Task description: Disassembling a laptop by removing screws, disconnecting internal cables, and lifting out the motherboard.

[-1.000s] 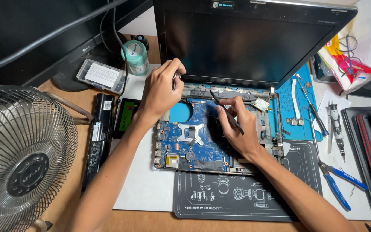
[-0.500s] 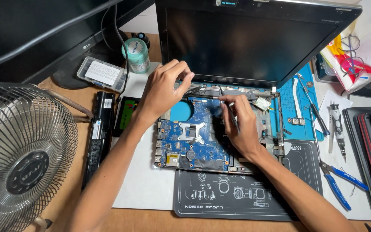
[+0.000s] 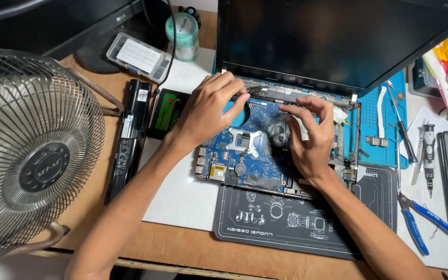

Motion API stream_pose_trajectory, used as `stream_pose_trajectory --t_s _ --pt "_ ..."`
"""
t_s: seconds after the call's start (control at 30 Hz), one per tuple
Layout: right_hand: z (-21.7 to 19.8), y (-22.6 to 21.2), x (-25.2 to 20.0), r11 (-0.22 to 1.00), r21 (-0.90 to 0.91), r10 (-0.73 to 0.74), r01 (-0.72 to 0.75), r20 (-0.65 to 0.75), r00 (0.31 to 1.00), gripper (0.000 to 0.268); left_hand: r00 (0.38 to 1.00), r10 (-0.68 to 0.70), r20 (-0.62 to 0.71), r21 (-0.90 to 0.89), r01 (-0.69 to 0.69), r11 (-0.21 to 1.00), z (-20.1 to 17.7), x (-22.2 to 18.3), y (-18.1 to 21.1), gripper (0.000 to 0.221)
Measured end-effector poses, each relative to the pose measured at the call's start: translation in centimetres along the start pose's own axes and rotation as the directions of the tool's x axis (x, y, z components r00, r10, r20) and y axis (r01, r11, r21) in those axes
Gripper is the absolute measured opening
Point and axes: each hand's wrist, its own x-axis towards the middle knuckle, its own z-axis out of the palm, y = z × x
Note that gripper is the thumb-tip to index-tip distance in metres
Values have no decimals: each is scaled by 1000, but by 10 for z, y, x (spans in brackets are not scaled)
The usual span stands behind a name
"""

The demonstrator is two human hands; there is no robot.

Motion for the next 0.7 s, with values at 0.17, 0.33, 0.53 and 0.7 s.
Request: stream_pose_trajectory --t_s 0.17,0.33,0.53,0.7 --pt "0 3 -4 1000 14 7 -7 -5 1000 17 998 -53 -16 7 54 999 -4 -49 -1 16" --pt "1 5 -7 1000 15 28 -28 7 1000 14 992 -108 -67 19 109 994 -2 -83 -14 13" --pt "4 10 -9 998 53 18 -21 55 998 9 994 41 -100 228 -18 973 -3 -89 -16 11" --pt "8 28 -18 1000 -1 6 -5 74 997 12 992 111 -52 303 -90 949 5 -91 -11 14"
